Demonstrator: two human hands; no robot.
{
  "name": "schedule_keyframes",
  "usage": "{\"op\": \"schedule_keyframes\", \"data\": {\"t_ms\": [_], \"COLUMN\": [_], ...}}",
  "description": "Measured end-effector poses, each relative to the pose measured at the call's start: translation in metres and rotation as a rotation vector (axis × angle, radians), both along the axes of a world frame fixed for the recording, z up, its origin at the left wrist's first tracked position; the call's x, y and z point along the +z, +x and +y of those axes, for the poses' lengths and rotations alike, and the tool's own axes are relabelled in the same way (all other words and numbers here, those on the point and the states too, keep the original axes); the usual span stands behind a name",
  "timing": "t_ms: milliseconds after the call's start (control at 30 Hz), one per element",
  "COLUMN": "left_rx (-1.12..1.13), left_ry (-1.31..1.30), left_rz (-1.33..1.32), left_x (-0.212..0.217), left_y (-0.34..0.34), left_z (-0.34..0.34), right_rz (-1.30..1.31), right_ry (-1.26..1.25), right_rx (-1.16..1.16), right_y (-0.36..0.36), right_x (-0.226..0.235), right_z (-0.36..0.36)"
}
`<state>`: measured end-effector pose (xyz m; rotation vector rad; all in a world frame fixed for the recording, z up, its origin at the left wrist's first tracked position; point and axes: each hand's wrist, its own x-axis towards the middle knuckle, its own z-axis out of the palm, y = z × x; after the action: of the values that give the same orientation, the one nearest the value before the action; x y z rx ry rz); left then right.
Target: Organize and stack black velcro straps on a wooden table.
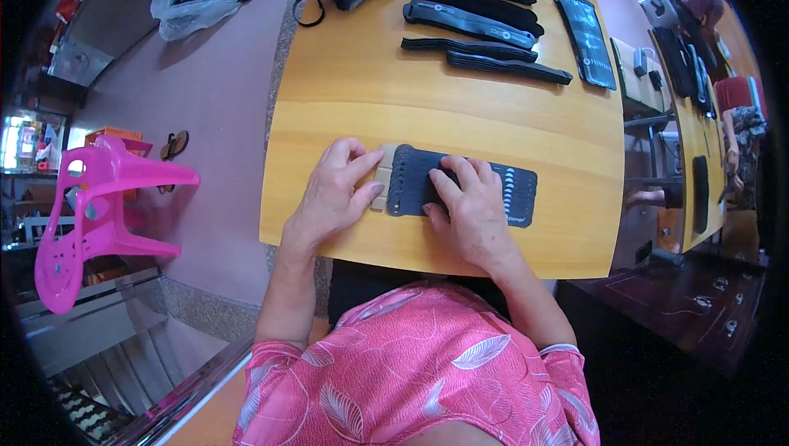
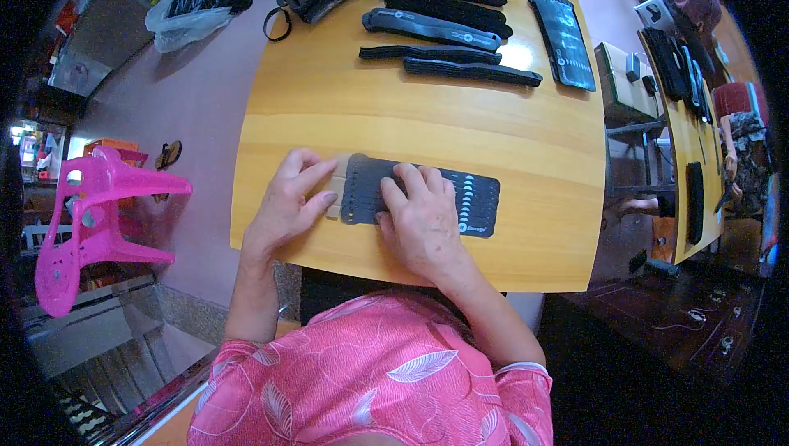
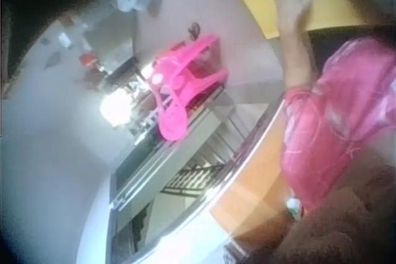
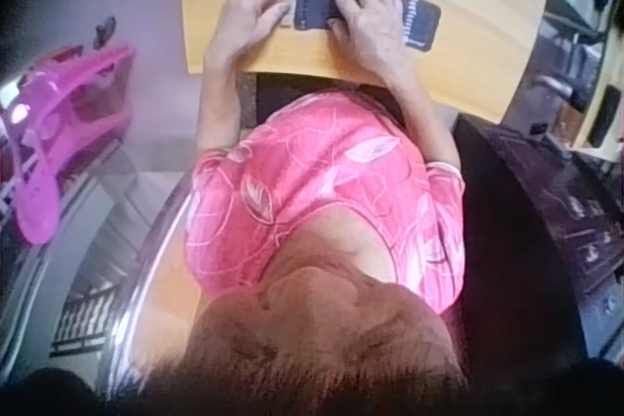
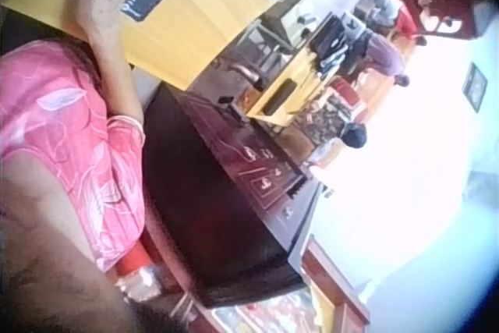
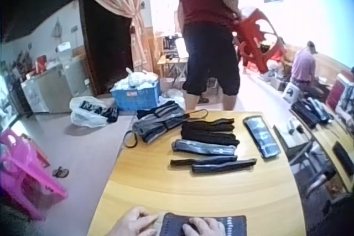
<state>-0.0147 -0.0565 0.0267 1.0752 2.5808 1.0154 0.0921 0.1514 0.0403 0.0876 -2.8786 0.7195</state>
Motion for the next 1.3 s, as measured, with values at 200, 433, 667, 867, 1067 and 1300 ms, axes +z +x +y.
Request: {"op": "schedule_keyframes", "data": {"t_ms": [200, 433, 667, 867, 1067, 1300], "left_rx": [-0.011, 0.003, 0.011, 0.008, 0.003, 0.009], "left_ry": [0.02, 0.044, 0.071, 0.115, 0.131, 0.14], "left_rz": [0.034, 0.05, 0.044, 0.092, 0.108, 0.127], "left_x": [-0.005, -0.011, -0.014, -0.016, -0.02, -0.021], "left_y": [0.0, 0.004, 0.003, 0.002, 0.002, 0.003], "left_z": [-0.001, -0.005, -0.004, -0.003, -0.005, -0.006], "right_rz": [0.07, 0.067, 0.011, 0.085, 0.082, 0.112], "right_ry": [-0.054, -0.036, -0.106, -0.086, -0.08, -0.051], "right_rx": [0.065, 0.045, 0.069, 0.062, 0.054, 0.051], "right_y": [-0.014, -0.022, -0.024, -0.024, -0.022, -0.02], "right_x": [-0.006, -0.011, -0.011, -0.014, -0.014, -0.015], "right_z": [-0.018, -0.027, -0.023, -0.024, -0.024, -0.027]}}
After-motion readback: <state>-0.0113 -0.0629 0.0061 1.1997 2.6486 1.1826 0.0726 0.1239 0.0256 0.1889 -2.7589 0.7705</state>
